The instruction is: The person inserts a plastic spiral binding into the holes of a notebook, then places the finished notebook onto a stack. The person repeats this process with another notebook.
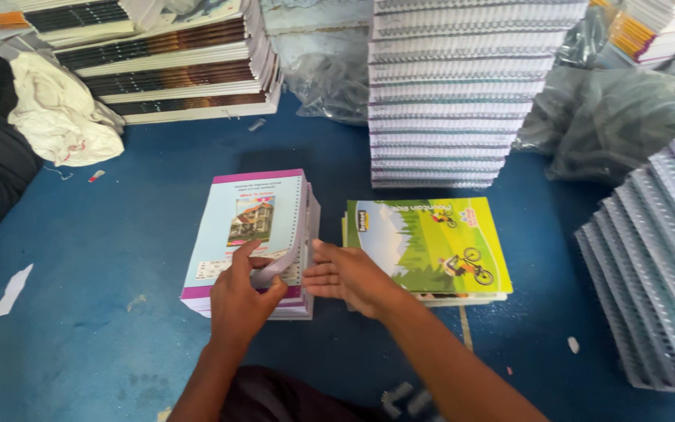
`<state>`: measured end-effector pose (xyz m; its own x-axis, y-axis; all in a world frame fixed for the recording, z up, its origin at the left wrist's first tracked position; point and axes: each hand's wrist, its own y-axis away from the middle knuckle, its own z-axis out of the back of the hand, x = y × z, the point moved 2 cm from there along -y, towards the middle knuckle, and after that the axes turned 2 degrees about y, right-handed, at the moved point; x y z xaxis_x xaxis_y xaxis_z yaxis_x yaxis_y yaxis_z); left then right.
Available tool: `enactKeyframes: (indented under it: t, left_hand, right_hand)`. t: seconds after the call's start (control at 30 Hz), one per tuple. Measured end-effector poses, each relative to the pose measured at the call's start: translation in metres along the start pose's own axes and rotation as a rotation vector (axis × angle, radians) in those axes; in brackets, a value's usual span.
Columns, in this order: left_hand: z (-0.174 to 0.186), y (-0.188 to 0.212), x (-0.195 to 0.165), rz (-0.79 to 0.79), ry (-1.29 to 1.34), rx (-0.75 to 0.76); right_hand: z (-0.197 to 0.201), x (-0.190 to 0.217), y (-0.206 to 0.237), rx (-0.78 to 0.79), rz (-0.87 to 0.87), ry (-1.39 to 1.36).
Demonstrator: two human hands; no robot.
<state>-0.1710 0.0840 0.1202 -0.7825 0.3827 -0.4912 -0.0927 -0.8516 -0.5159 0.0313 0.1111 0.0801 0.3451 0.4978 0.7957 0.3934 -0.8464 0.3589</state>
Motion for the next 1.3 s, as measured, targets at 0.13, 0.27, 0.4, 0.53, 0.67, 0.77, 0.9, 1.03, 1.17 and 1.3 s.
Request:
enactKeyframes:
  t: [0.13, 0.27, 0.4, 0.53, 0.67, 0.77, 0.9, 1.03, 1.17, 1.3]
  left_hand:
    - [0.002, -0.002, 0.002, 0.072, 0.051, 0.013]
    - [0.001, -0.003, 0.003, 0.105, 0.087, -0.009]
    - [-0.003, -0.004, 0.003, 0.136, 0.087, -0.01]
    - [-0.003, -0.001, -0.002, 0.146, 0.09, -0.016]
    - [0.003, 0.004, -0.012, 0.034, 0.119, 0.006]
    - [0.007, 0.01, -0.021, -0.014, 0.279, -0.086]
    - [-0.001, 0.003, -0.018, 0.385, 0.548, -0.1]
    - [-0.008, -0.005, -0.016, 0.691, 0.847, -0.07]
    - [-0.009, -0.008, -0.027, 0.895, 1.069, -0.032]
    - [-0.007, -0.008, -0.045, 1.021, 1.198, 0.077]
  right_hand:
    - [-0.025, 0.004, -0.045, 0.038, -0.011, -0.027]
    - [-0.032, 0.003, -0.067, -0.043, -0.086, -0.084]
    - [-0.037, -0.002, -0.083, -0.107, -0.167, -0.05]
    - [-0.042, -0.009, -0.099, -0.177, -0.193, 0.026]
    - [-0.028, -0.003, -0.106, -0.206, -0.094, 0.188]
    - [-0.021, 0.018, -0.102, -0.17, 0.019, 0.235]
    - [-0.016, 0.067, -0.077, -0.132, 0.158, 0.419]
    - [-0.023, 0.123, -0.028, -0.158, 0.226, 0.873]
    - [-0.033, 0.165, 0.03, -0.127, 0.186, 1.087]
    - [-0.042, 0.195, 0.081, -0.042, 0.266, 1.248]
